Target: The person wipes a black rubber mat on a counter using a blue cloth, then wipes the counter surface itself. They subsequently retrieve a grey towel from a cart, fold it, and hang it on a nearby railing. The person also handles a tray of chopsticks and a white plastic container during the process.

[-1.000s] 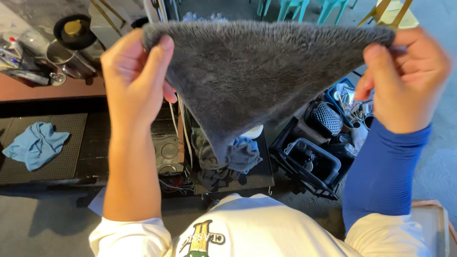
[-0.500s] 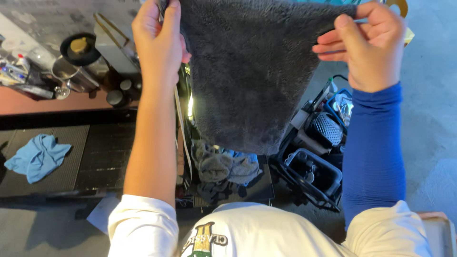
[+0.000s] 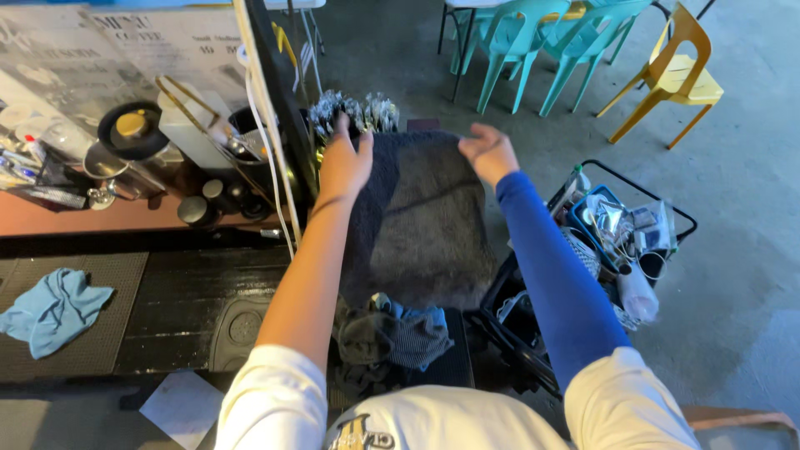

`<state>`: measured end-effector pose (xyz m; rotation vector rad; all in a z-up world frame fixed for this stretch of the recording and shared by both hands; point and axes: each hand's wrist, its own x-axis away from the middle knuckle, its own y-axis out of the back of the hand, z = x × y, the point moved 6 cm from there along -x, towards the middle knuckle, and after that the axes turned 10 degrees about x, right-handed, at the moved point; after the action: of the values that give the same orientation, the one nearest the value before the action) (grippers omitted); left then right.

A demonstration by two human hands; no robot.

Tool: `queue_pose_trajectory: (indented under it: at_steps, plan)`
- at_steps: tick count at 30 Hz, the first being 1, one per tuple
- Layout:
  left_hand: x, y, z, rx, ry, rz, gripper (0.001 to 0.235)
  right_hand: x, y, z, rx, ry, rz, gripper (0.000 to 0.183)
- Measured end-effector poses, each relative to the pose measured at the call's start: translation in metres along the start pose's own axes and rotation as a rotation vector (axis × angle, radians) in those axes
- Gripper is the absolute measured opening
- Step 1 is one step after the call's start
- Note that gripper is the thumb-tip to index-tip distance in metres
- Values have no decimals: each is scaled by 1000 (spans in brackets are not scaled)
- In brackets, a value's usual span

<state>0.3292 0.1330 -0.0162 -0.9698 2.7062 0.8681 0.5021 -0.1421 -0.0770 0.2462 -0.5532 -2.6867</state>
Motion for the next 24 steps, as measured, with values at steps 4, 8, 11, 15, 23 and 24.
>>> queue_pose_trajectory:
  at_steps: [4, 8, 11, 15, 23, 24]
  plan:
    - [22, -8, -20, -139, -24, 192, 60, 34, -7, 44, 536, 394, -230, 58]
    - [37, 3, -53, -257, -161, 154, 63, 82, -41, 111, 783, 462, 27, 73]
    - [85, 12, -83, -348, -316, 140, 60, 111, -42, 140, 923, 429, 134, 71]
    - [150, 20, -105, -393, -386, 293, 63, 161, -27, 160, 899, 557, 67, 65]
    - [195, 49, -123, -251, -506, 211, 61, 222, -21, 184, 665, 688, 43, 56]
    - [217, 62, -125, -192, -572, 195, 61, 244, -8, 187, 562, 738, 37, 53]
